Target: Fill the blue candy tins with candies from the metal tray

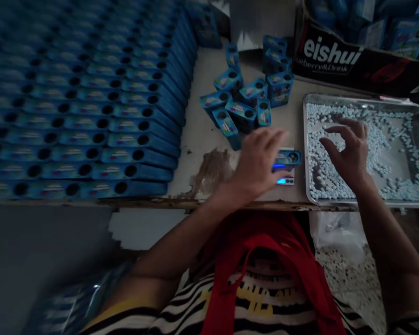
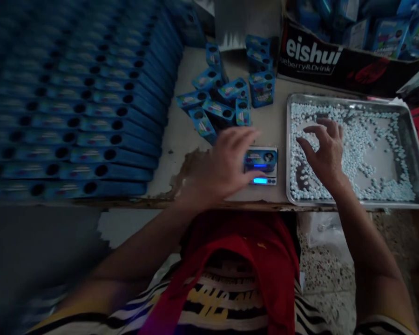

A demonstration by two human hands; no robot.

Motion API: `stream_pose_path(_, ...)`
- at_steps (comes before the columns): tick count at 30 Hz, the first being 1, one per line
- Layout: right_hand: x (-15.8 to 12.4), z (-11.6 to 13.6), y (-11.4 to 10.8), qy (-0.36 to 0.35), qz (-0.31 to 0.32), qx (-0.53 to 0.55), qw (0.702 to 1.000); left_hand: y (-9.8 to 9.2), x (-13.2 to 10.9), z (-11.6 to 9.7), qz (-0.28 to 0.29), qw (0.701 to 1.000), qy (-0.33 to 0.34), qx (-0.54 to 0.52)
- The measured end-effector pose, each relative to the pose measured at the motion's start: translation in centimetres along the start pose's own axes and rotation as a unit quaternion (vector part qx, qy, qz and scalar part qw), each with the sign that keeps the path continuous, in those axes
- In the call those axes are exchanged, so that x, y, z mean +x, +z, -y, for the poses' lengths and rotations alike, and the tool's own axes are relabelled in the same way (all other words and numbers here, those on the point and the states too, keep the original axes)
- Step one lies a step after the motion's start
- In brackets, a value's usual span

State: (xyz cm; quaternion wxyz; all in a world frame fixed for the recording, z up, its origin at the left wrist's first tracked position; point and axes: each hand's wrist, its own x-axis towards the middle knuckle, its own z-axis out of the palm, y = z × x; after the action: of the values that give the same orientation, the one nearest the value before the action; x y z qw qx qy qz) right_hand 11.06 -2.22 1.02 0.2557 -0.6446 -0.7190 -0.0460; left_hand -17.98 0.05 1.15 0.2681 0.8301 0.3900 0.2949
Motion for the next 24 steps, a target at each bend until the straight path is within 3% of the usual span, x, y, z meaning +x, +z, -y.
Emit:
stream_pose_path(2,0.4,-1.3,1.8,0.001,-0.032,0.022,0.999,0.4,0.8,-1.3,0.098,0.994,0.014,0.053)
stream_pose_path(4,0.7,-2.6,3.3,0.009,-0.056,0.046,0.997,-0.9,1.5,-2.0,0.151,0.985,0.034,0.079)
stream_pose_path(5,0.7,-3.2,3.9,0.013,-0.060,0.055,0.997,-2.3,2.1,-2.1,0.144,0.985,0.046,0.082)
stream_pose_path(7,0.6,-4.2,4.6,0.019,-0.064,0.067,0.996,-6.5,3.9,-1.3,0.069,0.991,0.068,0.089)
stream_pose_path(9,0.3,-4.6,4.7,0.019,-0.072,0.065,0.995,-11.8,7.2,0.7,-0.030,0.991,0.078,0.108)
stream_pose_path(11,0.1,-4.6,4.5,0.009,-0.074,0.051,0.996,-16.6,12.2,4.2,-0.089,0.983,0.076,0.138)
stream_pose_path(13,-0.1,-4.2,4.4,-0.008,-0.058,0.031,0.998,-19.9,17.9,9.0,-0.110,0.980,0.015,0.165)
stream_pose_path(14,-0.3,-3.9,4.5,-0.016,-0.046,0.020,0.999,-20.7,20.7,11.6,-0.092,0.979,-0.025,0.178)
stream_pose_path(16,-0.6,-3.6,4.8,-0.032,-0.016,-0.001,0.999,-21.1,25.4,17.0,-0.047,0.977,-0.074,0.192)
stream_pose_path(18,-0.9,-3.4,5.1,-0.043,0.006,-0.017,0.999,-20.3,28.6,21.8,-0.001,0.968,-0.097,0.232)
stream_pose_path(21,-1.1,-3.3,5.4,-0.049,0.006,-0.029,0.998,-18.8,30.9,27.2,0.045,0.955,-0.104,0.276)
stream_pose_path(24,-0.9,-3.1,5.4,-0.041,0.008,-0.024,0.999,-18.0,31.8,30.6,0.064,0.945,-0.090,0.309)
